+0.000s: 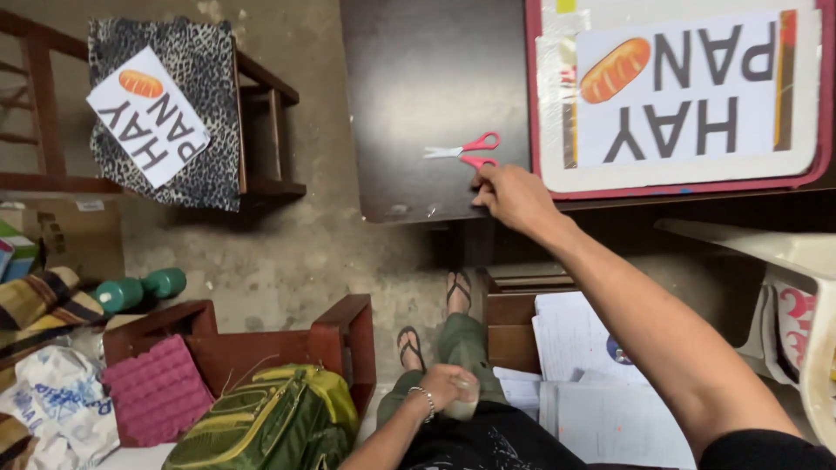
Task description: Applying clear adhesive tape to the edges of a printed sign using scissors to secure it to a board.
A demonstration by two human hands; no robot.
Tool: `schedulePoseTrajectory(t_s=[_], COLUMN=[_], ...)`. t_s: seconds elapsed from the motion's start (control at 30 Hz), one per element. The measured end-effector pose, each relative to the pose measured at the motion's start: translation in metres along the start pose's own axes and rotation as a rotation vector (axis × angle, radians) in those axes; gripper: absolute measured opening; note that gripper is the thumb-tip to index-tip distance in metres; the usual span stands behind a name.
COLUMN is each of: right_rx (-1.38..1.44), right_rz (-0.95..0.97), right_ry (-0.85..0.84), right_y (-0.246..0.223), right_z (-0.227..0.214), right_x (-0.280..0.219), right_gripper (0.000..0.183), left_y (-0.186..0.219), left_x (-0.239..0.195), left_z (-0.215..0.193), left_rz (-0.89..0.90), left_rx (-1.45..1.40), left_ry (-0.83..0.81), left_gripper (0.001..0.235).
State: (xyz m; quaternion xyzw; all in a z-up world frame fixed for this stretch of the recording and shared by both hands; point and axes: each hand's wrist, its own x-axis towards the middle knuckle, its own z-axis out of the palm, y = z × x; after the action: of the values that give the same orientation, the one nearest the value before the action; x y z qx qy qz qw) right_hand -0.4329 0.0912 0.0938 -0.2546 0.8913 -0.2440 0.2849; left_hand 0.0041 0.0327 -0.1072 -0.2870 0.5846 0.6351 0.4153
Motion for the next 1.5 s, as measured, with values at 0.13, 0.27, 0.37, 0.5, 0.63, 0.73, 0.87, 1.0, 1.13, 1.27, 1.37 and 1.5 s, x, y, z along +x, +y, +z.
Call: schedulePoseTrajectory(t_s=[0.13,0.27,0.37,0.5,0.63,0.73,0.87,1.0,1.13,1.27,1.37,1.5], right_rx=[-0.037,-0.091,-0.209,-0.386,-0.445,-0.579,-0.512,-0.378,-0.547,-0.689,-0.759,-0.139], right_rz=[0.061,0.089,0.087,0.122,0.15,0.137,-0.081,-0.303,-0.337,-0.37,-0.356,-0.322], right_ry=[-0.067,-0.077,-0.034,0.007,0.016,0.073,0.26,0.221,0.258,0.298,0.352,0.305], right_y=[-0.014,-0.02,-0.012,-0.006,-0.001,0.016,0.018,-0.007,0.037,0.039,0.039,0.019], right_z=[0.011,0.02,0.031,0.041,0.04,0.036,0.008,-0.021,0.005,0.007,0.0,-0.025], right_x=[0.002,0.003,0.01,0.022,0.028,0.028,0.018,0.018,0.041,0.038,0.045,0.029], right_gripper=[0.027,0.028,0.029,0.054,0.086,0.1,0.066,0.029,0.043,0.046,0.028,0.024], left_y=[-0.009,0.027,0.044,0.031,0.053,0.058,0.062,0.049,0.06,0.085,0.075,0.025], left_x=[-0.002,-0.033,-0.046,-0.039,-0.06,-0.065,-0.073,-0.06,-0.072,-0.088,-0.083,-0.044], left_z=[0.027,0.034,0.03,0.032,0.028,0.026,0.025,0.026,0.023,0.018,0.024,0.039], left_rz=[0.034,-0.042,-0.086,-0.033,-0.055,-0.055,-0.13,-0.19,-0.195,-0.262,-0.246,-0.18], left_rx=[-0.018,-0.238,-0.21,-0.224,-0.186,-0.202,-0.219,-0.307,-0.345,-0.275,-0.265,-0.442], left_ry=[-0.031,-0.064,-0.039,-0.033,-0.024,-0.036,-0.011,0.008,-0.006,-0.035,-0.052,-0.071], left_gripper=[0.045,0.031,0.029,0.029,0.028,0.027,0.029,0.023,0.027,0.045,0.039,0.034])
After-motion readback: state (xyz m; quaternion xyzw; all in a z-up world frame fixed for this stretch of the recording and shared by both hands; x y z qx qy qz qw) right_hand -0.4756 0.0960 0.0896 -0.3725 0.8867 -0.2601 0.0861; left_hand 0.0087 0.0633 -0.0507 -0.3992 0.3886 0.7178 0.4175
